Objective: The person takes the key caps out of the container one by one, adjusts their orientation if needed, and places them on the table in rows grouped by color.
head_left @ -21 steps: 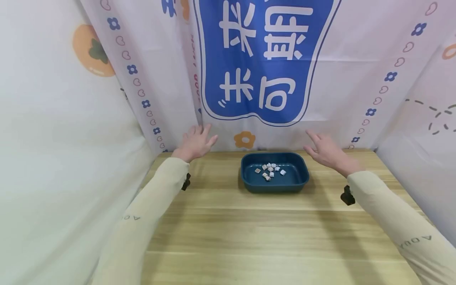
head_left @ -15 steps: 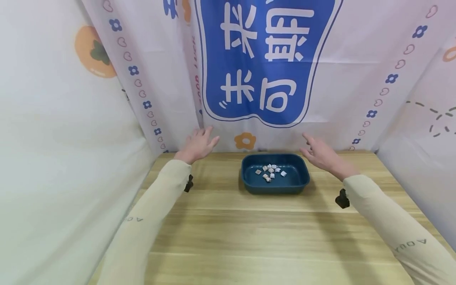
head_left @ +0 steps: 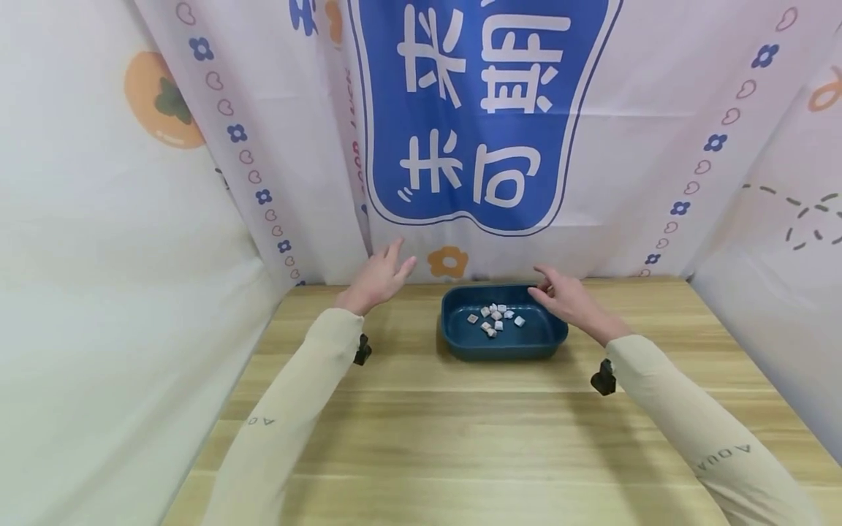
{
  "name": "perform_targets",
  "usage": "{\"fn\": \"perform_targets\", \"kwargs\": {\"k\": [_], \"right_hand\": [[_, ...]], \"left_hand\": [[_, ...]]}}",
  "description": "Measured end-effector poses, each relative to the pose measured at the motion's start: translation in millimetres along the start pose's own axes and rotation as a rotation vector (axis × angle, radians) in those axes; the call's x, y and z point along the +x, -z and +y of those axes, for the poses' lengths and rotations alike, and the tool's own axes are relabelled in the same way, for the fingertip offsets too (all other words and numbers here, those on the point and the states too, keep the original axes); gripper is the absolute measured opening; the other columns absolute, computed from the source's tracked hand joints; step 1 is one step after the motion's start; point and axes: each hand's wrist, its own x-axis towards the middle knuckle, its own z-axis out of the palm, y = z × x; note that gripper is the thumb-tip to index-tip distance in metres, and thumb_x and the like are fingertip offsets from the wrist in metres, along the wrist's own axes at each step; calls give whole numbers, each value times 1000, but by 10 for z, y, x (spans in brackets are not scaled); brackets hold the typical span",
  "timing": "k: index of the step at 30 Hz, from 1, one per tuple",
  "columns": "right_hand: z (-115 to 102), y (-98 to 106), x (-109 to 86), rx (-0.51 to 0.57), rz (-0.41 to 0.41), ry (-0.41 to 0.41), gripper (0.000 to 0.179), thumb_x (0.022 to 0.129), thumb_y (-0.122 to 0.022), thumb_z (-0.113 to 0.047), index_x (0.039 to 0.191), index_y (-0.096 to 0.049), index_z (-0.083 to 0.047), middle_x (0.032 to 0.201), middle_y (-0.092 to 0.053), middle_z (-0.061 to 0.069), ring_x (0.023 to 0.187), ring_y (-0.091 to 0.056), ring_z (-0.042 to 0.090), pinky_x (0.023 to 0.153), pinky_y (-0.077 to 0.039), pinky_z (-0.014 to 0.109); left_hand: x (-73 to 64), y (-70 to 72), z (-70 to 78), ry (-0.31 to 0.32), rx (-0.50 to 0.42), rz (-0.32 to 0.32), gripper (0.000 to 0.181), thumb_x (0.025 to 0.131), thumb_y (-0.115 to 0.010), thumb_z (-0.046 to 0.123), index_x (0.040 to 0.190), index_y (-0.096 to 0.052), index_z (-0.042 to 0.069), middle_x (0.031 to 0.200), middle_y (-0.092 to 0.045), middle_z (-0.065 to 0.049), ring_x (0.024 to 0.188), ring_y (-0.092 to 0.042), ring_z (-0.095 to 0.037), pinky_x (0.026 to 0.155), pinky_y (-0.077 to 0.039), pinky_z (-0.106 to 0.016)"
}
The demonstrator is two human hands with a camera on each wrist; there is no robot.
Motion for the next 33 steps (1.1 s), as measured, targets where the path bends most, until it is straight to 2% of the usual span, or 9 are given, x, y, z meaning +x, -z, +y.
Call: {"fn": "perform_targets", "kwargs": {"k": [4, 8, 15, 19, 23, 28, 33], "right_hand": [[-46, -102, 13, 10, -53, -39, 58, 98, -58, -31, 145, -41, -2, 107, -72, 17, 94, -68, 30, 86, -55, 50], [-51, -201, 9, 18, -81, -52, 57, 98, -60, -33, 145, -43, -5, 106, -73, 14, 91, -68, 26, 86, -56, 47], [-64, -328, 30, 59, -72, -53, 53, 97, -61, -32, 141, -49, -4, 101, -73, 12, 85, -67, 23, 79, -56, 44], [-44, -398, 27, 75, -88, -54, 51, 97, -61, -30, 139, -50, -3, 99, -73, 12, 82, -66, 19, 74, -54, 39], [-10, -447, 4, 81, -88, -73, 48, 96, -63, -29, 136, -54, -4, 97, -74, 9, 76, -65, 15, 70, -53, 33], [-12, -518, 21, 120, -110, -85, 49, 97, -62, -30, 136, -53, -3, 94, -74, 7, 72, -64, 15, 66, -51, 30], [-15, -571, 47, 146, -130, -95, 48, 97, -61, -30, 136, -54, -4, 92, -73, 7, 71, -64, 15, 63, -50, 29]], "left_hand": [[-18, -98, -1, 4, -102, -12, 70, 104, -30, 49, 158, -11, 8, 162, -19, -21, 149, -23, -39, 121, -21, -52], [-14, -193, 20, 31, -157, -21, 71, 104, -29, 52, 159, -9, 11, 163, -16, -19, 150, -20, -39, 121, -20, -53], [-15, -309, 52, 31, -186, -15, 71, 104, -28, 54, 159, -9, 13, 165, -15, -16, 151, -19, -36, 122, -18, -52], [-7, -411, 58, 12, -222, 10, 69, 105, -31, 49, 158, -13, 8, 164, -17, -17, 150, -22, -34, 122, -19, -49], [14, -563, 90, -21, -270, 10, 70, 105, -31, 48, 157, -13, 4, 164, -17, -17, 150, -22, -33, 123, -19, -47], [-20, -720, 123, -7, -320, 5, 71, 104, -30, 51, 158, -11, 7, 165, -15, -14, 151, -21, -31, 123, -19, -47], [-53, -806, 160, 4, -349, 27, 71, 105, -30, 50, 158, -12, 6, 165, -17, -14, 151, -21, -32, 123, -19, -47]]}}
